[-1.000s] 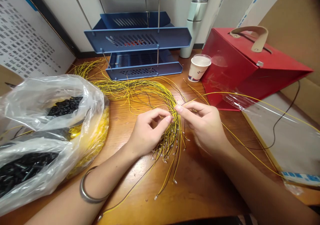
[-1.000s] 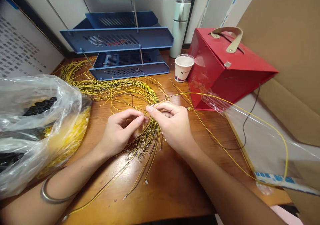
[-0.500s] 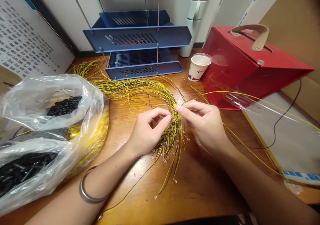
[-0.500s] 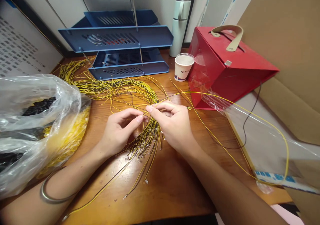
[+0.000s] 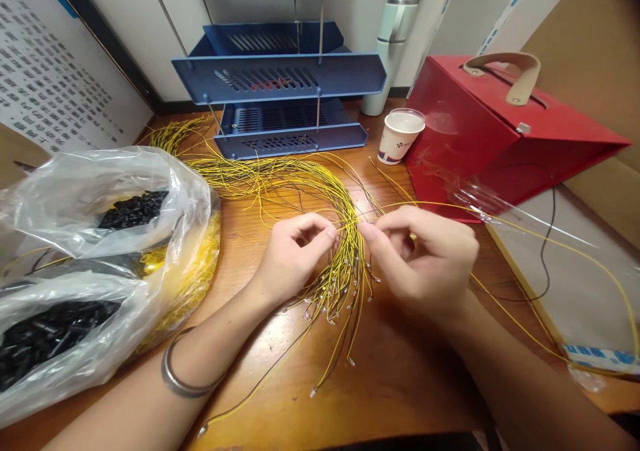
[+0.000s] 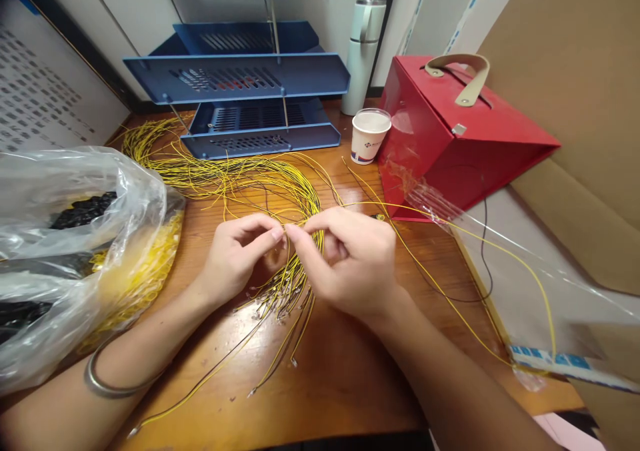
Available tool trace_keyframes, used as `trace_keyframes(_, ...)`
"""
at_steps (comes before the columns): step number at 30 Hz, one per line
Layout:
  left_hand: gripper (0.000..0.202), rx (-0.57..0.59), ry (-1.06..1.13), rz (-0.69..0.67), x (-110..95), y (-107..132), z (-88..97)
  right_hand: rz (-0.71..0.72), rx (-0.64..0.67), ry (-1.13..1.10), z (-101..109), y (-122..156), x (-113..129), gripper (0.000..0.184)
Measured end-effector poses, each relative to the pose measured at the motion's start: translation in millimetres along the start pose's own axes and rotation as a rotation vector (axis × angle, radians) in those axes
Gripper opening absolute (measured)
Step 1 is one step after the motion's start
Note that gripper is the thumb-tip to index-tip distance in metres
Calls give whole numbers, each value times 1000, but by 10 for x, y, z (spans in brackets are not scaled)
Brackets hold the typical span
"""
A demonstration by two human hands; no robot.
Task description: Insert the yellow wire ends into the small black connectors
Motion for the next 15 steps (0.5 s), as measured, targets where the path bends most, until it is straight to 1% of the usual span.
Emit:
trace_keyframes(1, 18, 35, 7, 14, 7, -2, -22, 130, -21, 80, 28, 4, 81, 5)
trace_keyframes(2, 18, 71, 14, 25, 13, -1, -46, 218, -12, 142, 33, 7, 127, 6)
trace_keyframes(4, 16, 135, 23, 30, 16, 6, -86, 307, 90, 180, -13, -2, 137, 15)
trace_keyframes(6, 16, 180, 33, 25, 13, 17, -111, 300, 242, 145, -94, -12, 85, 17)
trace_keyframes(8, 17, 210, 52, 32, 17, 25, -122, 230, 384, 90, -178, -11, 15, 18)
trace_keyframes(10, 19, 225, 77, 47, 27, 28, -122, 157, 477, 58, -238, 1, -33, 15)
trace_keyframes(12, 19, 233, 114, 52, 34, 25, -117, 136, 510, 38, -260, 11, -37, 11)
trace_keyframes(15, 19, 236, 192, 54, 45, 13, -105, 157, 474, 10, -238, 11, -14, 7)
Point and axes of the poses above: each hand's wrist, its own y-axis away from the middle knuckle, its own z-axis out of the back of the hand, x = y × z, the point moved 6 cm from there along -y, towards the middle knuckle, and after that the axes turned 12 degrees about x, right-handed, at the moved point
